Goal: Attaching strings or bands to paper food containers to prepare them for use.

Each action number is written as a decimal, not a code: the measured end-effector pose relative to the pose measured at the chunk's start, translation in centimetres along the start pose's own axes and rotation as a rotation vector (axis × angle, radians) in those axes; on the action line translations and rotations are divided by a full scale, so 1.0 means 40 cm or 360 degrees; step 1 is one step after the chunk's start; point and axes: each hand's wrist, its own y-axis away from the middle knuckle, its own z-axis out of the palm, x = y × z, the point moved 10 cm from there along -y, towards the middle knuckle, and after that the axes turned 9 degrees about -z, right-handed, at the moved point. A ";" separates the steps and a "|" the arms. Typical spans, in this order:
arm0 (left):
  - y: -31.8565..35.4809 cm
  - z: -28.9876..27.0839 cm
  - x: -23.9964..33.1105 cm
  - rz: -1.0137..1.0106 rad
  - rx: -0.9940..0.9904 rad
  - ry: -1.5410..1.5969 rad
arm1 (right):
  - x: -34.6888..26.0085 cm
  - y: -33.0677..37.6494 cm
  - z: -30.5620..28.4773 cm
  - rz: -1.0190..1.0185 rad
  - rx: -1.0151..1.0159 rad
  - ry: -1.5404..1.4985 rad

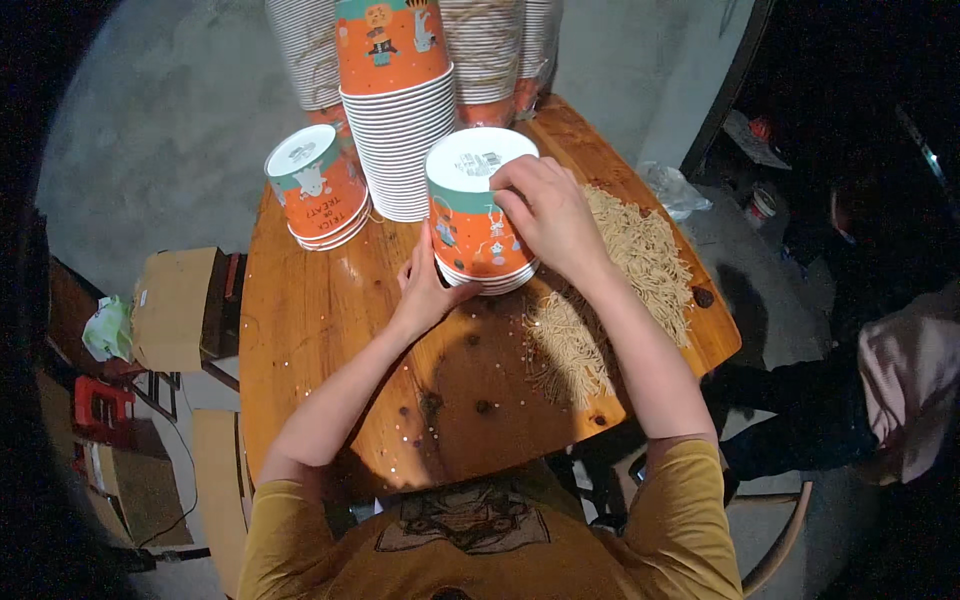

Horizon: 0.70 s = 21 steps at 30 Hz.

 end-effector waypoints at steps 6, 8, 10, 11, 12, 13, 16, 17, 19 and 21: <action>-0.016 0.021 -0.038 -0.0150 -0.0106 -0.0160 | -0.021 -0.024 -0.031 -0.0116 0.0115 -0.0001; -0.022 0.021 -0.051 -0.0176 -0.0114 -0.0108 | -0.024 -0.032 -0.046 -0.0138 0.0165 -0.0042; -0.024 0.022 -0.060 -0.0203 -0.0126 -0.0053 | -0.019 -0.035 -0.061 -0.0150 0.0216 -0.0050; -0.024 0.020 -0.060 -0.0204 -0.0114 -0.0023 | -0.015 -0.033 -0.073 -0.0156 0.0259 -0.0056; -0.024 0.018 -0.060 -0.0203 -0.0103 0.0006 | -0.012 -0.032 -0.085 -0.0166 0.0294 -0.0034; -0.023 0.019 -0.059 -0.0199 -0.0106 0.0004 | -0.013 -0.032 -0.092 -0.0163 0.0298 -0.0031; -0.019 0.024 -0.059 -0.0227 -0.0119 -0.0037 | -0.016 -0.035 -0.142 -0.0129 0.0418 -0.0062; -0.019 0.016 -0.053 -0.0188 -0.0099 -0.0023 | -0.029 -0.038 -0.168 -0.0175 0.0495 -0.0026; -0.015 -0.007 -0.049 -0.0160 -0.0079 0.0040 | -0.059 -0.038 -0.220 -0.0203 0.0634 -0.0072; 0.002 -0.074 0.017 -0.0075 0.0173 0.0294 | -0.079 -0.016 -0.278 -0.0260 0.0786 -0.0040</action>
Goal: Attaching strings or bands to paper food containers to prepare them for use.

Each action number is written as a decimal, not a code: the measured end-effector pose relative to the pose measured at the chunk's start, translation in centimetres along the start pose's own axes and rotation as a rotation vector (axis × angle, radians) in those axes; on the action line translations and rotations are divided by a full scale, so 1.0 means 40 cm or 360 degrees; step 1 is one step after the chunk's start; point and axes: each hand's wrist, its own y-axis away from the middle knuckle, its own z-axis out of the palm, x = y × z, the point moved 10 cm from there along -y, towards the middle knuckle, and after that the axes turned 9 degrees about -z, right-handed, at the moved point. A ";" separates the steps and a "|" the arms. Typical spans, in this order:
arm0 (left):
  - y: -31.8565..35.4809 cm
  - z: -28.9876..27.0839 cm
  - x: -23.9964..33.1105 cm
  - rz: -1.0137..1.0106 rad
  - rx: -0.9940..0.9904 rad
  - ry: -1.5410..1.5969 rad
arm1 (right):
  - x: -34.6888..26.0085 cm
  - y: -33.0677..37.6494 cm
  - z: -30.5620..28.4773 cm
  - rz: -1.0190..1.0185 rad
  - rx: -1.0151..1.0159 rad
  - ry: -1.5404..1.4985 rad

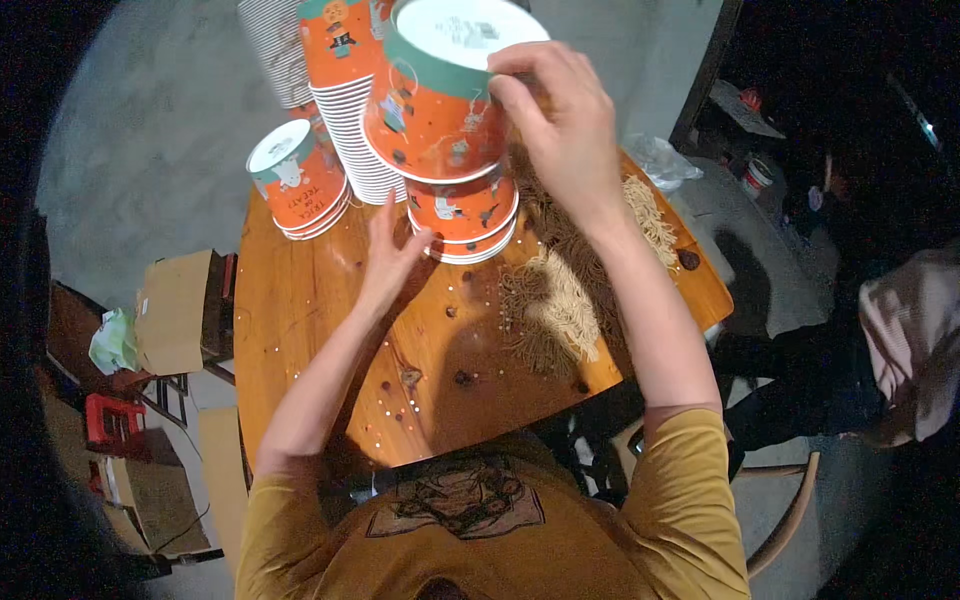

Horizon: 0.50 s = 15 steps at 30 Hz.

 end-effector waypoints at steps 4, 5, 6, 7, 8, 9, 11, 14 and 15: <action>0.103 -0.084 0.295 0.0527 -0.0050 0.0739 | -0.034 0.023 -0.068 0.0119 0.0302 -0.0394; 0.126 -0.098 0.325 0.0414 -0.0076 0.0981 | -0.053 0.032 -0.066 0.0201 0.0329 -0.0565; 0.143 -0.111 0.339 0.0300 -0.0089 0.1218 | -0.069 0.037 -0.050 0.0278 0.0354 -0.0748; 0.154 -0.158 0.374 0.0422 0.0148 0.1350 | -0.079 0.042 -0.047 0.0216 0.0331 -0.0740; 0.164 -0.183 0.383 0.0426 0.0151 0.1330 | -0.057 0.066 -0.027 0.0343 0.0265 -0.0757; 0.177 -0.219 0.377 0.0429 0.0159 0.1308 | -0.035 0.091 -0.008 0.0467 0.0197 -0.0778; 0.207 -0.288 0.354 0.0378 0.0206 0.1094 | 0.010 0.128 -0.021 0.0575 -0.0107 -0.0462; 0.224 -0.347 0.353 0.0306 0.0180 0.0664 | 0.167 0.322 0.004 0.0561 -0.0944 0.0197; 0.230 -0.355 0.346 0.0258 0.0129 0.0500 | 0.206 0.392 0.022 0.0569 -0.1211 0.0259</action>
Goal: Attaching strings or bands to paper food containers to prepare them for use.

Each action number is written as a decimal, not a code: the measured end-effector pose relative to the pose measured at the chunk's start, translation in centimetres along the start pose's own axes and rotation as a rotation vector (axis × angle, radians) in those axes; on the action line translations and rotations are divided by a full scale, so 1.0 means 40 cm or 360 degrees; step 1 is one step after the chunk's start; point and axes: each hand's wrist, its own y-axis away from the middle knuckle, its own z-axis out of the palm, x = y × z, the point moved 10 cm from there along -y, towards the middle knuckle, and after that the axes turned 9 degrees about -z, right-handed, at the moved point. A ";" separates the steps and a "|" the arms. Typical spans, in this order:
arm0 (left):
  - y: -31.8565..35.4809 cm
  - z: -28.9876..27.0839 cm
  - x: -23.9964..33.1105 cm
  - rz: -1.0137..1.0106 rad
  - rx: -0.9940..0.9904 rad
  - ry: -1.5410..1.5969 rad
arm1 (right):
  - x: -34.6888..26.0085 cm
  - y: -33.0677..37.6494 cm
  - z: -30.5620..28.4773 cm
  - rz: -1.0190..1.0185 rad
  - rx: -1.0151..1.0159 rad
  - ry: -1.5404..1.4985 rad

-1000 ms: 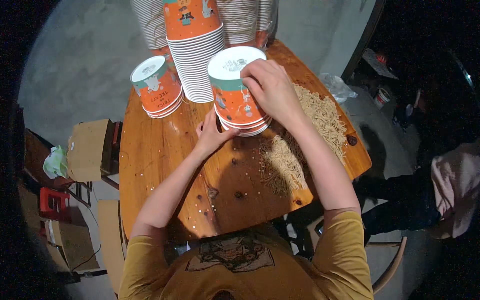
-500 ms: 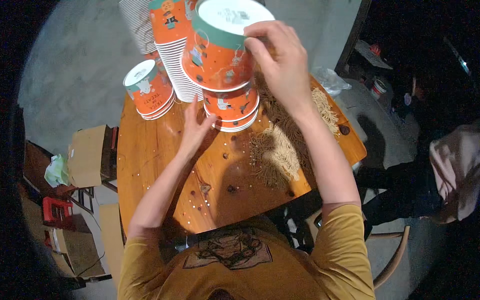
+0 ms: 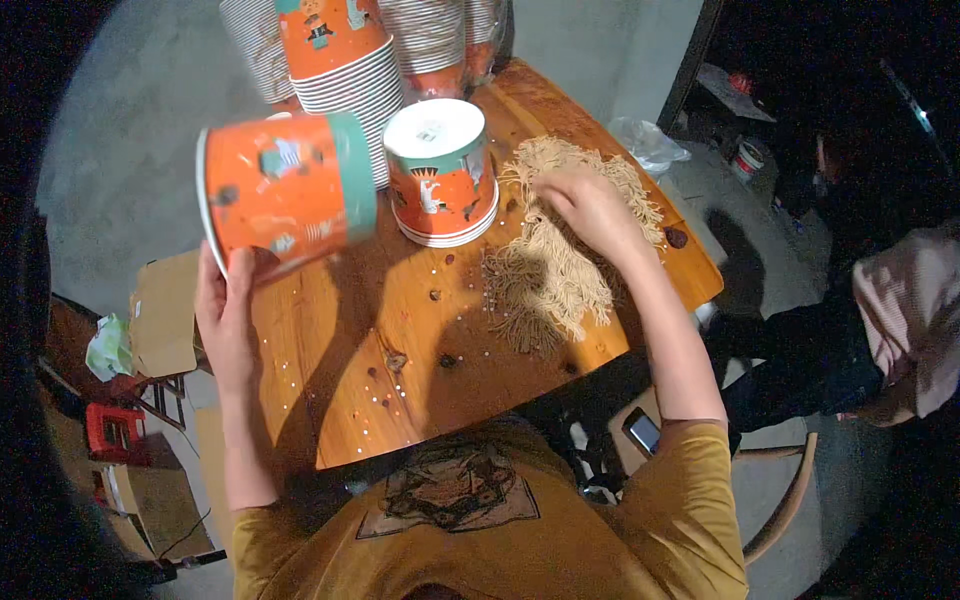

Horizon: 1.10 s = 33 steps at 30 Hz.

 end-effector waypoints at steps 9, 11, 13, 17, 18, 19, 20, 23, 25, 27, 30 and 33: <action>0.030 0.053 -0.101 -0.0009 -0.0364 -0.1430 | -0.009 0.022 0.107 -0.0088 -0.0216 0.0191; 0.031 0.061 -0.100 0.0065 -0.0336 -0.1479 | -0.003 0.015 0.115 -0.0109 -0.0208 0.0244; 0.032 0.073 -0.101 0.0092 -0.0366 -0.1481 | -0.013 0.009 0.105 -0.0129 -0.0117 0.0090; 0.052 0.104 -0.075 0.0310 -0.0393 -0.1360 | -0.092 -0.004 0.068 -0.0122 0.0175 -0.0429; 0.062 0.107 -0.058 0.0346 -0.0323 -0.1222 | -0.137 -0.010 0.066 -0.0225 0.0217 -0.0521; 0.073 0.107 -0.046 0.0383 -0.0254 -0.1080 | -0.198 -0.015 0.069 -0.0237 0.0147 -0.0710; 0.091 0.129 -0.025 0.0474 -0.0307 -0.1005 | -0.261 -0.015 0.069 -0.0236 0.0078 -0.0890; 0.159 0.195 -0.097 -0.0140 -0.0642 -0.0425 | -0.485 -0.009 0.050 -0.0712 0.0155 -0.0892; 0.197 0.207 -0.138 -0.0559 -0.0774 0.0055 | -0.535 0.000 0.020 -0.0833 0.0303 -0.0905; 0.260 0.213 -0.203 -0.0967 -0.1015 0.0403 | -0.517 -0.011 0.042 -0.0654 0.0224 -0.1083; 0.267 0.178 -0.218 -0.1137 -0.0994 0.0424 | -0.467 -0.010 0.068 -0.0448 0.0065 -0.1029; 0.251 0.139 -0.232 -0.1213 -0.0923 0.0276 | -0.413 0.001 0.066 -0.0268 0.0158 -0.1103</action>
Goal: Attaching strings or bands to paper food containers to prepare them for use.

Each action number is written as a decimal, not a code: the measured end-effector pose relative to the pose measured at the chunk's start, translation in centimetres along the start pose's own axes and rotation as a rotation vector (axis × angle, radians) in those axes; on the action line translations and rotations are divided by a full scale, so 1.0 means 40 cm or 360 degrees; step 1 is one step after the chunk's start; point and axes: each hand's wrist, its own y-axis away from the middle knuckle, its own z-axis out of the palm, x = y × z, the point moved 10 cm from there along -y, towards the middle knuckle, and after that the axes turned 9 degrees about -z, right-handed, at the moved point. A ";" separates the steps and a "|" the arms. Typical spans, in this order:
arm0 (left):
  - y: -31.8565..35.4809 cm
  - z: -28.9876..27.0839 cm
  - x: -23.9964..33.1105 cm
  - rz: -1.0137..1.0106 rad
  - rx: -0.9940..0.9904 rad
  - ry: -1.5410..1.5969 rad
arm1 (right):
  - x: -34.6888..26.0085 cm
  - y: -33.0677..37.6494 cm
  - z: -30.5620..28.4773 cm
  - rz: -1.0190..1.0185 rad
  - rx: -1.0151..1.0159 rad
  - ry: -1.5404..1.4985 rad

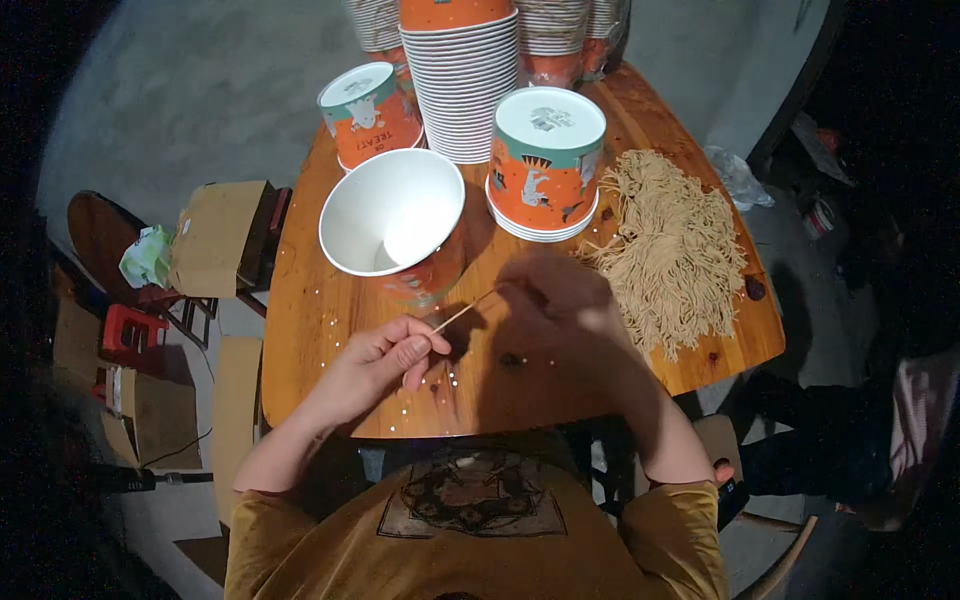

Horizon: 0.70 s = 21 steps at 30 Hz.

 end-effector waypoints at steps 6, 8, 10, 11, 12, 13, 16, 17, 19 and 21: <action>0.008 -0.067 0.011 -0.0148 0.0206 -0.0236 | 0.137 0.049 -0.055 0.0484 0.0203 -0.0062; 0.008 -0.094 0.016 -0.0171 0.0335 -0.0349 | 0.200 0.079 -0.074 0.0623 0.0253 0.0055; 0.009 -0.114 0.030 -0.0107 0.0427 -0.0481 | 0.204 0.074 -0.077 0.0533 0.0117 0.0289; 0.015 -0.125 0.044 -0.0042 0.0520 -0.0607 | 0.192 0.064 -0.066 0.0437 -0.0026 0.0525; 0.018 -0.122 0.045 -0.0043 0.0525 -0.0609 | 0.179 0.063 -0.058 0.0434 -0.0026 0.0521; 0.032 -0.113 0.084 0.0164 0.0666 -0.1035 | 0.138 0.055 -0.054 0.0366 0.0146 0.0331; 0.041 -0.018 0.166 0.0706 0.0764 -0.1704 | 0.021 0.035 0.036 -0.0249 0.0107 0.0268; 0.039 0.018 0.188 0.0839 0.0734 -0.1811 | 0.020 0.022 0.076 -0.0082 0.0064 -0.0027; 0.035 0.048 0.190 0.0973 0.0688 -0.1902 | 0.015 0.021 0.151 0.0151 0.0019 -0.0552; 0.044 0.065 0.207 0.1120 0.0751 -0.1986 | 0.060 0.053 0.214 0.0595 -0.0044 -0.1081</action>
